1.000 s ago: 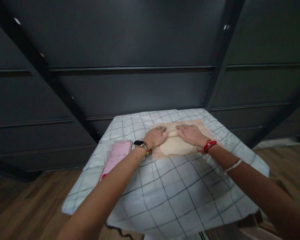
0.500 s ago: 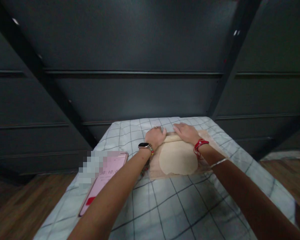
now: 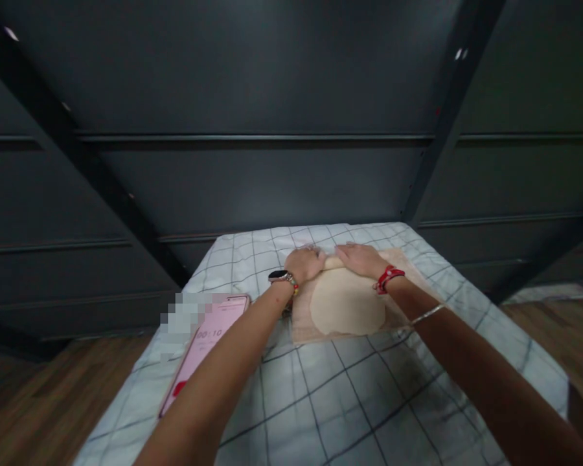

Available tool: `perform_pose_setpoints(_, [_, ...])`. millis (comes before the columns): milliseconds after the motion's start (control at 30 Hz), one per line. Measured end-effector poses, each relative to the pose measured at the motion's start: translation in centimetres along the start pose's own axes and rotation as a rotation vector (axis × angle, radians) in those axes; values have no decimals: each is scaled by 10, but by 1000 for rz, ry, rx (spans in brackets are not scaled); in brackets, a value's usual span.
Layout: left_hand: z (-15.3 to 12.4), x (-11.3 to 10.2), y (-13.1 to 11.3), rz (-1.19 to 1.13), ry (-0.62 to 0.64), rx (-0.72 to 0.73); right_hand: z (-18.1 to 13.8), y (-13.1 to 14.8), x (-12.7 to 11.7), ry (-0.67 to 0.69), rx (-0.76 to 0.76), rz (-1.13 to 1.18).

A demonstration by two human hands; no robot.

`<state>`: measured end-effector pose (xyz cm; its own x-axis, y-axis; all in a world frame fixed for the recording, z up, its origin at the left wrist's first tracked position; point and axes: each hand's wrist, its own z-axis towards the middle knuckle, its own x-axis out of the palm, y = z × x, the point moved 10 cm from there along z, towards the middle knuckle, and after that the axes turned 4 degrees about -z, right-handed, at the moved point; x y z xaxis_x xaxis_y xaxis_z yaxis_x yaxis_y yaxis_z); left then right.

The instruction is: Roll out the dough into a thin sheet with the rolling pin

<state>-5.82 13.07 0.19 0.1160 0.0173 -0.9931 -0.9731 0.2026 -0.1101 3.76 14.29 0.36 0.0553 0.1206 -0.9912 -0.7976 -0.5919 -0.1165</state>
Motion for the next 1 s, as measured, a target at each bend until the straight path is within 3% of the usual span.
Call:
perform_pose_setpoints(100, [-23,-3,-11,-10,-47,39,-24,4,-6,-45,13,45])
perform_pose_setpoints(200, [-26,-4,-14,-5,-78,59,-25,2,-4,-27,12,78])
perform_pose_setpoints(467, [35,-2,22,-28,-57,-96,49,-25,7,-36,40,99])
perform_pose_setpoints(633, [52,4,32,-35,2,-112,65,-33,18,-12,57,118])
perform_pose_setpoints(800, [32,-2,19,8,-70,-83,45,-19,16,-6,-9,89])
perform_pose_setpoints(1000, [-13,-5,0,26,-154,-112,-8,0,0,-83,40,47])
